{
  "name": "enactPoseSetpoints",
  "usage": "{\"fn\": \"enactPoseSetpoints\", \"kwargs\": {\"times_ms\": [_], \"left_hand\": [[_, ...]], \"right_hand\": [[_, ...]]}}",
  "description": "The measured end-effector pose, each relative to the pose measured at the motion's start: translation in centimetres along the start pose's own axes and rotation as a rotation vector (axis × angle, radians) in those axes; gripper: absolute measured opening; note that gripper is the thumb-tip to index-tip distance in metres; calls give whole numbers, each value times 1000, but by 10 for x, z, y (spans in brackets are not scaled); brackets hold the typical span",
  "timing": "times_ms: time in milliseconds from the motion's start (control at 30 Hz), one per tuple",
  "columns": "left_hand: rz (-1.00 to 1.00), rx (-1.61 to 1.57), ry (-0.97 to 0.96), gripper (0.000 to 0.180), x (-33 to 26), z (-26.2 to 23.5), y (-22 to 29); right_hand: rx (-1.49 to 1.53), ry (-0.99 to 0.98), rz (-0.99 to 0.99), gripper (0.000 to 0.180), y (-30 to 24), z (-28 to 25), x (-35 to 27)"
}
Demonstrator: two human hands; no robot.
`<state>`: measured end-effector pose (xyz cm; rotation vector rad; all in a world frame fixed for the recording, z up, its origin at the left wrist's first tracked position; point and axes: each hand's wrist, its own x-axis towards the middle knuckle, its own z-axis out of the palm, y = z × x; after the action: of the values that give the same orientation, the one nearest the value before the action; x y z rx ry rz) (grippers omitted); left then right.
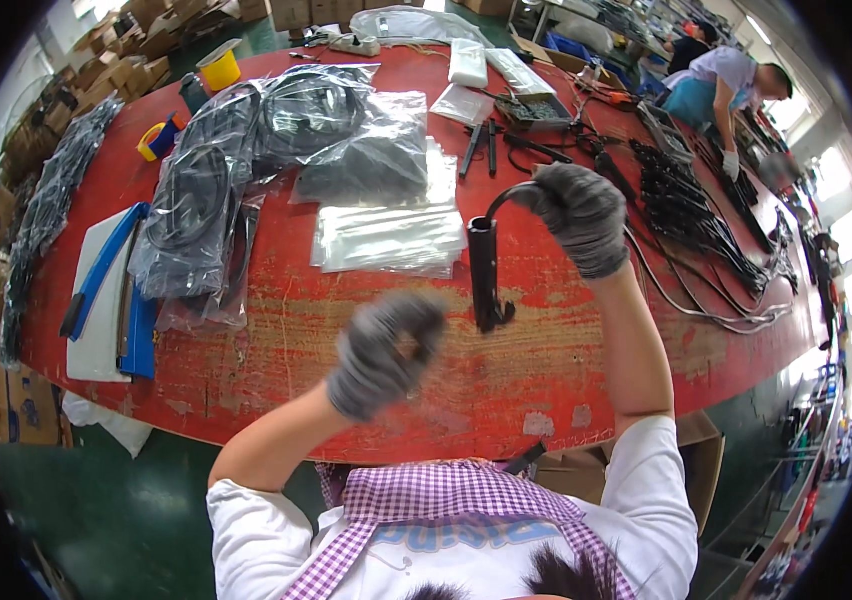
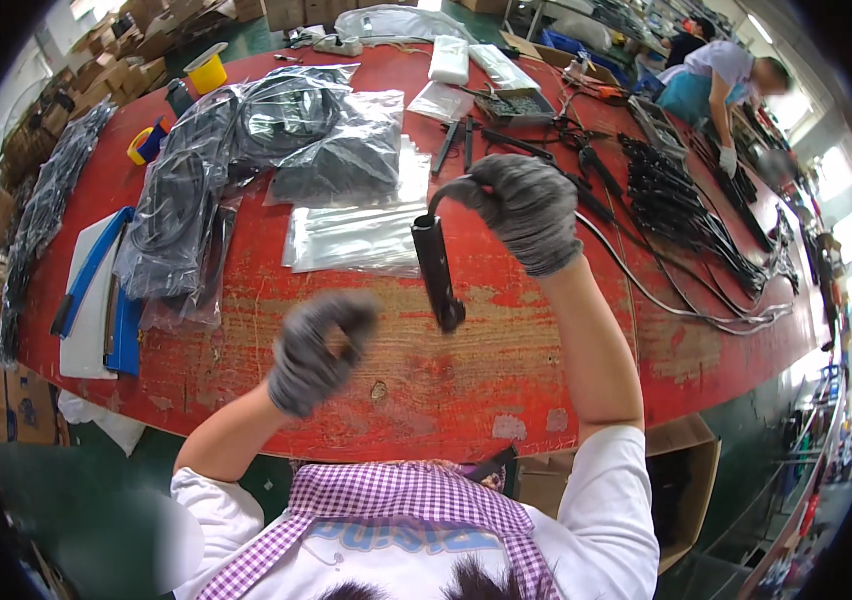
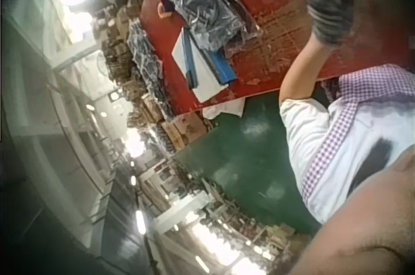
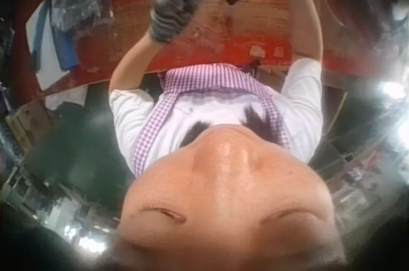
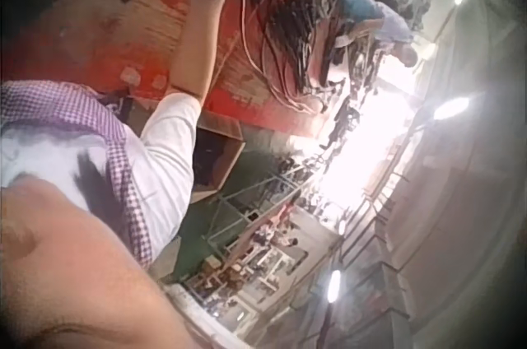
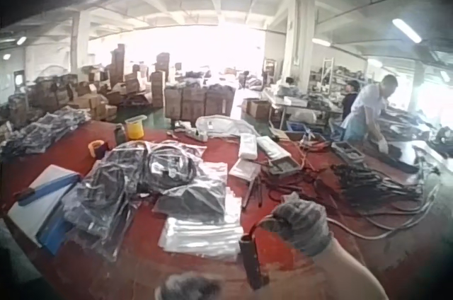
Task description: The person repeatedly picks up black cables from a pile on a red table, coils them into a circular shape, and places them into clear plastic bags. The person then moves the packaged cables to a pile on the left side of the table. This process is repeated continuously throughout the video.
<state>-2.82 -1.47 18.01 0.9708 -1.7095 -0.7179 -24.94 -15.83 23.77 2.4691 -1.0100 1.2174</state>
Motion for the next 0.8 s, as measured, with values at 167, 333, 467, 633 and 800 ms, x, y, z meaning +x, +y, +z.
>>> {"fn": "enactPoseSetpoints", "kwargs": {"times_ms": [167,333,467,633,800], "left_hand": [[16,-269,246,27,69,-12,-36],[56,56,96,52,77,32,-21],[102,353,347,58,38,63,-65],[-292,28,-206,57,-3,31,-67],[-528,-111,-829,51,-33,-46,-73]], "right_hand": [[-150,-275,-173,42,-27,7,-11],[-171,-53,44,37,-39,2,-9],[-230,-195,100,23,-57,-7,1],[15,-435,-86,27,-61,-1,-20],[236,-685,-217,23,-61,11,-76]]}}
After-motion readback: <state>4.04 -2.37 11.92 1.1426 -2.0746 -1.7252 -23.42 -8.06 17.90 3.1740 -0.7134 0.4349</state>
